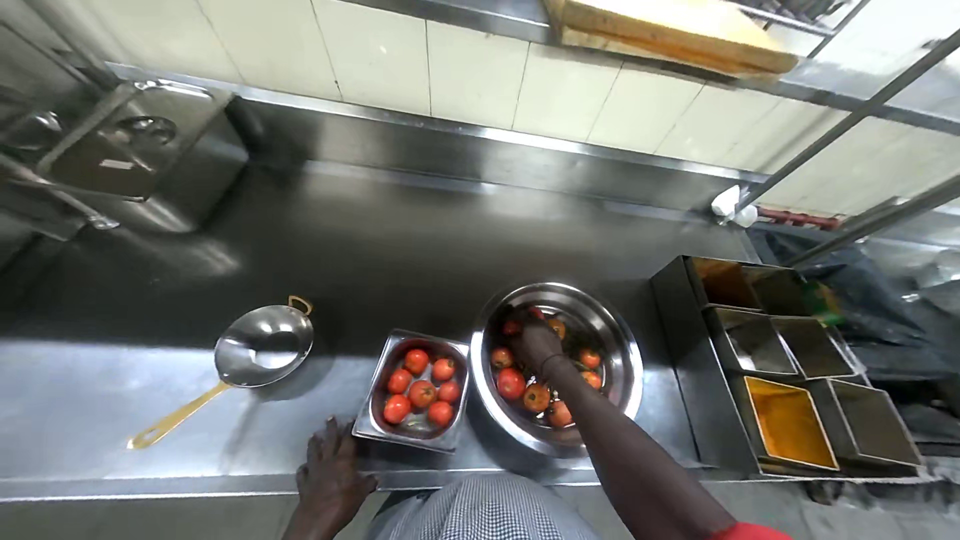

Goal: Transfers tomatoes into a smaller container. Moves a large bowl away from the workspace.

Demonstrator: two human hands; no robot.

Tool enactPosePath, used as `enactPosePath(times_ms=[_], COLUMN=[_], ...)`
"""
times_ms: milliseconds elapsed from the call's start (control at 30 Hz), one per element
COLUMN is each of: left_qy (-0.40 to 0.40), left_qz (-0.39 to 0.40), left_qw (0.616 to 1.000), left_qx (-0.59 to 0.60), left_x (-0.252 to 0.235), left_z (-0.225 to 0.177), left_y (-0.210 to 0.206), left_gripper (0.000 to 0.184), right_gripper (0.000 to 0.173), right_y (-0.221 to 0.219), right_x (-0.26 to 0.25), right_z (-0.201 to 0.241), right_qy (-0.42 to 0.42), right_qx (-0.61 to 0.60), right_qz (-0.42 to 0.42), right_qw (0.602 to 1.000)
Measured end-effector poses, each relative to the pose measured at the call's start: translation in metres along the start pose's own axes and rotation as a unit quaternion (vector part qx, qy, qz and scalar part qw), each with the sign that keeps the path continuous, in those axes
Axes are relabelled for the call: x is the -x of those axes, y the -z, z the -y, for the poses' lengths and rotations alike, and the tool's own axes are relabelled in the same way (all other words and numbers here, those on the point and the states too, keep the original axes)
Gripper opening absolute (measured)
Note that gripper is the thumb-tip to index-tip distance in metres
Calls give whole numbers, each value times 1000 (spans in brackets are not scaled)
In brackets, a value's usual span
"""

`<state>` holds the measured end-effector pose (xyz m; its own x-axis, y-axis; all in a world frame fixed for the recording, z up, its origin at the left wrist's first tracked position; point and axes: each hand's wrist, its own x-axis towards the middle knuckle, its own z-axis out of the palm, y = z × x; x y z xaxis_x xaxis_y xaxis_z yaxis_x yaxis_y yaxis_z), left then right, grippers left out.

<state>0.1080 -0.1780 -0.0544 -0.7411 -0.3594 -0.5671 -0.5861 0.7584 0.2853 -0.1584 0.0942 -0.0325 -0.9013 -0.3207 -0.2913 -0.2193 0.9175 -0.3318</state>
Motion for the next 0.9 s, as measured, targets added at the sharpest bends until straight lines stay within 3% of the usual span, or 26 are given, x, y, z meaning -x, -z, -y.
enactPosePath(times_ms=[133,333,433,567,767,833,900], left_qy=[3,-23,-36,-46,-61,-60,-54], left_qz=[-8,-7,-21,-27,-38,-35,-30], left_qw=[1000,1000,999,999,997,998,998], left_qx=[-1,13,16,9,9,2,-4], left_x=[-1,-3,-3,-9,-10,-10,-10], left_z=[1,6,11,20,22,20,18], left_y=[-4,-3,-5,-12,-14,-12,-10], left_gripper=[103,104,103,102,101,102,104], right_gripper=[32,39,43,32,26,22,19], right_y=[27,33,40,71,109,106,96], right_x=[10,67,77,72,92,105,116], right_z=[4,63,66,12,-95,-113,-111], right_qy=[-22,96,101,56,-115,-145,-155], right_qx=[-174,-236,-224,-229,-263,-226,-168], right_qz=[-62,79,85,-2,-151,-163,-118], right_qw=[983,964,966,972,946,949,966])
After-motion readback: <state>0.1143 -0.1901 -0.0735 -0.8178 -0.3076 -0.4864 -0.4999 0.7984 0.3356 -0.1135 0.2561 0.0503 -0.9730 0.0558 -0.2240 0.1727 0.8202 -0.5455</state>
